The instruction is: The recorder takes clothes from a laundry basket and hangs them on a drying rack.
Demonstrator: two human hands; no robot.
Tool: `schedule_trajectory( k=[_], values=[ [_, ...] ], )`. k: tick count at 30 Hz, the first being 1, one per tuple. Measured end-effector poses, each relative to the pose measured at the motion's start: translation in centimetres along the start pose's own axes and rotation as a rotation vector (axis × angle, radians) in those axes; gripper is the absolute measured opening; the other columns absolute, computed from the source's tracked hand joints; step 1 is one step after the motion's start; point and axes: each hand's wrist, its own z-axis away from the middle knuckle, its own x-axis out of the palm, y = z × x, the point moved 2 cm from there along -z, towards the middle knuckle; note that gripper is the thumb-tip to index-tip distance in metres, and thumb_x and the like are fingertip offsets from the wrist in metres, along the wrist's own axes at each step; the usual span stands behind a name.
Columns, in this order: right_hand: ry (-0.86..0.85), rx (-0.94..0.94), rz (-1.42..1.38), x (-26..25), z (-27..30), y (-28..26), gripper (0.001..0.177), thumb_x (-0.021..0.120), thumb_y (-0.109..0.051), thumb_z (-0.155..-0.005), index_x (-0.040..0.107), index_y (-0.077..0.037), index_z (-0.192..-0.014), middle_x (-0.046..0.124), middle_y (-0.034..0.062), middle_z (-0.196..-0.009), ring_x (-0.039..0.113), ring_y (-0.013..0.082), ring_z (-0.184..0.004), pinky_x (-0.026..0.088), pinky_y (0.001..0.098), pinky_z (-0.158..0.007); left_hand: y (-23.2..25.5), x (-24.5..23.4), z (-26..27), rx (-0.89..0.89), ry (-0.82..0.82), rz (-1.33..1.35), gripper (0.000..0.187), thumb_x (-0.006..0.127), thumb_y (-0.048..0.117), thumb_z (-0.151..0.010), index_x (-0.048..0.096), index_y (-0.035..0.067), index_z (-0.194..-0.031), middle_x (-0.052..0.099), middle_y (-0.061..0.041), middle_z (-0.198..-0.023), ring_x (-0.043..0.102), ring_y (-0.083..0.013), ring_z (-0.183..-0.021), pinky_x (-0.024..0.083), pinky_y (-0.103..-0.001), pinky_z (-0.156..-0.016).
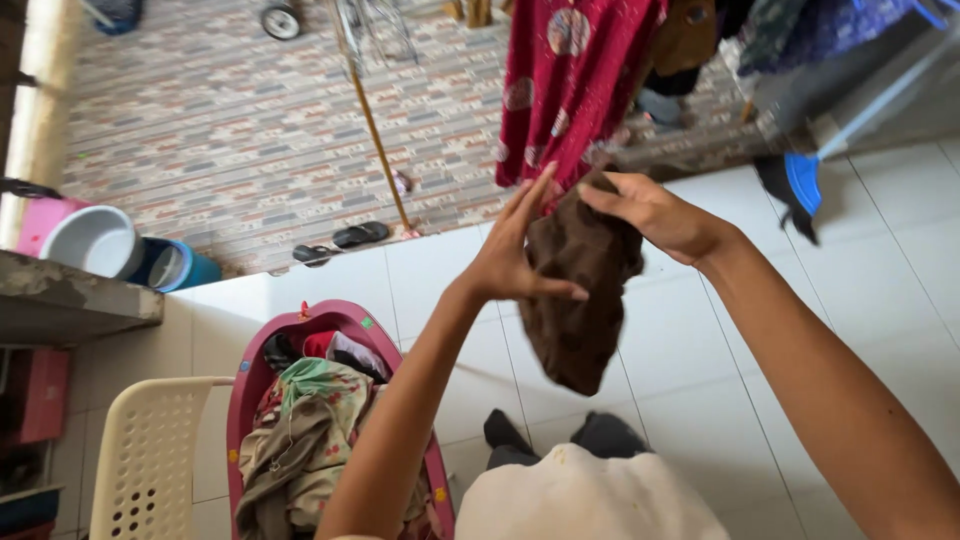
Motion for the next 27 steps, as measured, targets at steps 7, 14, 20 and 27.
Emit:
schedule_trajectory(
  k=[7, 14, 20, 27],
  values=[
    [0.145, 0.071, 0.160, 0.2, 0.5, 3.5, 0.051, 0.070, -0.041, -0.091, 0.065, -0.003, -0.125, 0.075, 0.0074, -0.111, 0.070, 0.0144, -0.100, 0.057, 0.0311, -0.089, -6.3, 0.4, 1.4, -0.412, -0.417, -0.088, 0.056, 0.093, 0.045, -0.074, 0.079, 0.009, -0.114, 0.080, -0.012, -0.093, 0.077, -0.0267, -0.086, 0.060, -0.039, -0.085],
    [-0.115, 0.590, 0.827, -1.4, 0.5, 11.7, 0.066, 0.088, -0.052, -0.065, 0.081, -0.003, -0.108, 0.083, 0.0121, -0.098, 0.075, 0.0216, -0.088, 0.059, 0.0339, -0.082, -4.5, -4.8, -0.1, -0.266, -0.285, -0.154, 0.069, 0.091, 0.057, -0.062, 0.073, 0.006, -0.105, 0.077, -0.011, -0.088, 0.073, -0.0259, -0.075, 0.058, -0.039, -0.064],
    [0.031, 0.447, 0.425, -1.7, 0.7, 11.8, 0.077, 0.088, -0.053, -0.061, 0.077, 0.004, -0.111, 0.081, 0.0150, -0.100, 0.074, 0.0245, -0.092, 0.057, 0.0362, -0.086, -8.1, -9.0, -0.7, -0.114, -0.306, -0.810, 0.075, 0.090, 0.057, -0.062, 0.071, 0.006, -0.114, 0.069, -0.014, -0.097, 0.065, -0.0306, -0.092, 0.051, -0.047, -0.080],
    [0.105, 0.212, 0.189, -2.6, 1.3, 8.9, 0.075, 0.079, -0.041, -0.080, 0.064, 0.007, -0.135, 0.074, 0.0164, -0.121, 0.069, 0.0275, -0.113, 0.053, 0.0391, -0.098, -21.5, -4.8, 3.3, -0.868, 0.606, -0.500, 0.078, 0.087, 0.033, -0.078, 0.033, 0.011, -0.130, 0.021, -0.032, -0.155, 0.027, -0.0453, -0.140, 0.029, -0.055, -0.110]
  ],
)
